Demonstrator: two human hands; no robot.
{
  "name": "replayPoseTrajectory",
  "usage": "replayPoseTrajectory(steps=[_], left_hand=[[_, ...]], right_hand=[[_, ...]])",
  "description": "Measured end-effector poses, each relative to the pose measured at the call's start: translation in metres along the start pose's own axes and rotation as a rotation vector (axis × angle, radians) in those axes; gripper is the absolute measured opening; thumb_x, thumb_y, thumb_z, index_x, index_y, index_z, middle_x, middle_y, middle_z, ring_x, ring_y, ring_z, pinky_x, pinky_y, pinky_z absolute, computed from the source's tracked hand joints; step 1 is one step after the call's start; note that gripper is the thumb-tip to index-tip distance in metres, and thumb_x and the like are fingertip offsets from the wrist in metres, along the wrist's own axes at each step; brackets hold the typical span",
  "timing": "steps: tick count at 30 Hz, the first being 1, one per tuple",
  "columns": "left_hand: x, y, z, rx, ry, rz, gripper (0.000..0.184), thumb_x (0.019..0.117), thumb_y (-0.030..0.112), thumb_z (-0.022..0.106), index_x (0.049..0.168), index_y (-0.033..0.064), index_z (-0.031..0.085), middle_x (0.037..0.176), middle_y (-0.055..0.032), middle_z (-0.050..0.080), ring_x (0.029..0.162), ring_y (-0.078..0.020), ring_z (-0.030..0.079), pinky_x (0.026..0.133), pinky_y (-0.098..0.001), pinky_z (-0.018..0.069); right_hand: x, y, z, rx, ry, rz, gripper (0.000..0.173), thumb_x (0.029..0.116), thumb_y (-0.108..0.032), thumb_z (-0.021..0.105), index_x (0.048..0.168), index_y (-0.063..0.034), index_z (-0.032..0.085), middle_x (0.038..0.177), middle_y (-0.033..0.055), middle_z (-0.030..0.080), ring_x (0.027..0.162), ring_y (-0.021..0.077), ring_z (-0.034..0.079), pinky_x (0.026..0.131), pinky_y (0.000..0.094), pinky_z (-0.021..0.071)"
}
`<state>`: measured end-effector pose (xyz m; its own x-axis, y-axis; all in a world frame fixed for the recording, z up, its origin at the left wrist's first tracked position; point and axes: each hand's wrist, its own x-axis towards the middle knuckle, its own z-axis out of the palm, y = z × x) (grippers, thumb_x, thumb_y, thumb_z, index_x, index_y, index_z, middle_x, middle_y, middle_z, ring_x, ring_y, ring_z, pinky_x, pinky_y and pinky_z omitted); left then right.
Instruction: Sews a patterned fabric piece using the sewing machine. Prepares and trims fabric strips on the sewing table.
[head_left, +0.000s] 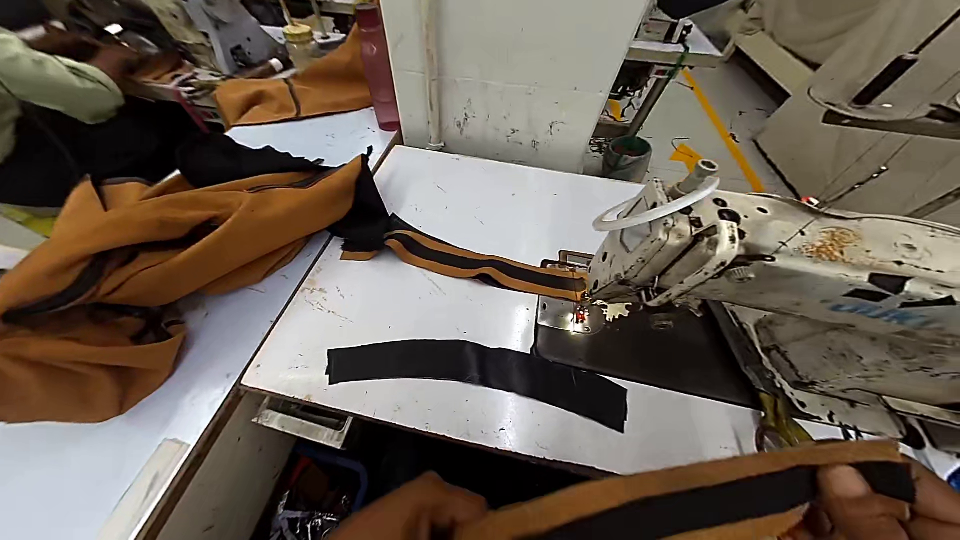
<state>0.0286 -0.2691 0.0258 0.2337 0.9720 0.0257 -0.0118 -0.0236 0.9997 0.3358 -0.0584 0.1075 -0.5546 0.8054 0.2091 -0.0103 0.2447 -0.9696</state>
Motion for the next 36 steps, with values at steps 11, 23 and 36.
replayPoseTrajectory(steps=[11,23,36], left_hand=[[-0.008,0.044,-0.194,0.681,0.366,-0.532,0.019,0.0942,0.017,0.075,0.113,0.0150,0.072,0.085,0.0029,0.074,0.069,-0.0102,0.066,0.066,-0.0306,0.0566],[-0.023,0.021,-0.210,0.660,0.355,-0.529,0.029,0.0911,0.015,0.076,0.119,0.0180,0.071,0.092,0.0031,0.075,0.076,-0.0105,0.069,0.069,-0.0289,0.0580],[-0.022,0.013,-0.202,0.718,0.451,-0.504,0.033,0.0850,0.020,0.079,0.117,0.0182,0.072,0.084,0.0029,0.073,0.068,-0.0120,0.067,0.061,-0.0292,0.0565]], right_hand=[[0.027,0.118,0.037,-0.382,0.069,0.279,0.022,0.0935,-0.029,0.069,0.103,-0.0092,0.072,0.077,0.0029,0.074,0.066,0.0164,0.072,0.060,0.0330,0.0626],[0.035,0.115,0.029,-0.410,0.036,0.414,0.028,0.0898,-0.029,0.079,0.113,-0.0150,0.070,0.084,-0.0014,0.077,0.067,0.0149,0.074,0.060,0.0315,0.0646],[0.033,0.117,0.037,-0.451,0.119,0.399,0.024,0.0901,-0.022,0.077,0.112,-0.0161,0.069,0.083,-0.0049,0.074,0.063,0.0108,0.072,0.057,0.0291,0.0648]])
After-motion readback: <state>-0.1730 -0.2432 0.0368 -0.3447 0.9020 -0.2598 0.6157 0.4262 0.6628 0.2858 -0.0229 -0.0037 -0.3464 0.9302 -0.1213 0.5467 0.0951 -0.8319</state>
